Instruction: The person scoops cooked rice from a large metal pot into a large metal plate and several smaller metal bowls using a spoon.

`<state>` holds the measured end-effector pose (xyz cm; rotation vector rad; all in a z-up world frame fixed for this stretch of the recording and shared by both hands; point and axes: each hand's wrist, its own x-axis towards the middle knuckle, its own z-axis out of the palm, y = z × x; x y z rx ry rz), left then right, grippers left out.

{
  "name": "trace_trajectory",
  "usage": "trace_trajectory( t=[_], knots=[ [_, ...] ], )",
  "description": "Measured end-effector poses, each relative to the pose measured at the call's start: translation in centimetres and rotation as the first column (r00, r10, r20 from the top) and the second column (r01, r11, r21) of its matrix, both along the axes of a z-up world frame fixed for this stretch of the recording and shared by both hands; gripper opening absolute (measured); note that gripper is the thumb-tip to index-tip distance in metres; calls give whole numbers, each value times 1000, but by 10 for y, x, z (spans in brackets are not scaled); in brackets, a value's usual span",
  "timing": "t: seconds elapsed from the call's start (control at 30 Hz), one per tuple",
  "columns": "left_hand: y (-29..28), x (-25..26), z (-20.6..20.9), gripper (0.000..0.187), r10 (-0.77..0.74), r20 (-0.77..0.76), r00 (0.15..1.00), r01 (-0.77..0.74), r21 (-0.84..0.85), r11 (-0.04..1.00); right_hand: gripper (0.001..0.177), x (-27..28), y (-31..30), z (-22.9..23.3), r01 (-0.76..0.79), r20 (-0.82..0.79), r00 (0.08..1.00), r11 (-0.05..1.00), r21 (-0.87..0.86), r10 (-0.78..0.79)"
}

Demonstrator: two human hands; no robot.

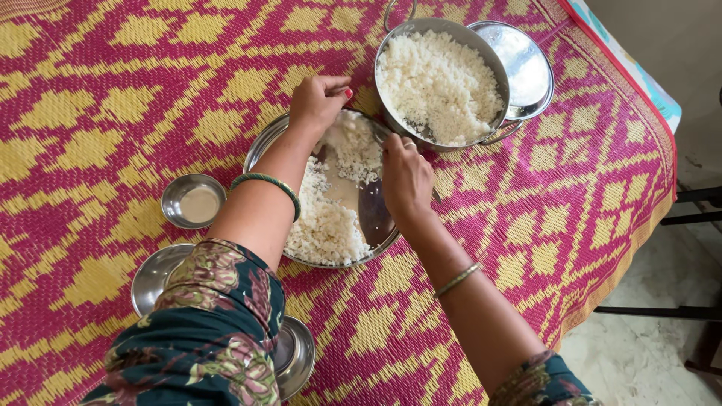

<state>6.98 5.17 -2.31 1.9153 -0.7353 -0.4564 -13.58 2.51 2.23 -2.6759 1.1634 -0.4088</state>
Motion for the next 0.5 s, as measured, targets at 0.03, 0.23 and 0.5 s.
trace_trajectory(
  t=[0.03,0.23,0.5],
  knots=[
    [0,0,1,28,-4,3,1000,4,-14,1000,10,1,1,-2,-53,8,999,996,-76,54],
    [4,0,7,23,-4,-17,1000,4,22,1000,9,-1,1,0,-125,69,988,981,-147,137],
    [-2,-7,10,22,58,-110,992,-52,59,997,8,-25,-18,10,-105,332,940,993,46,84]
  ],
)
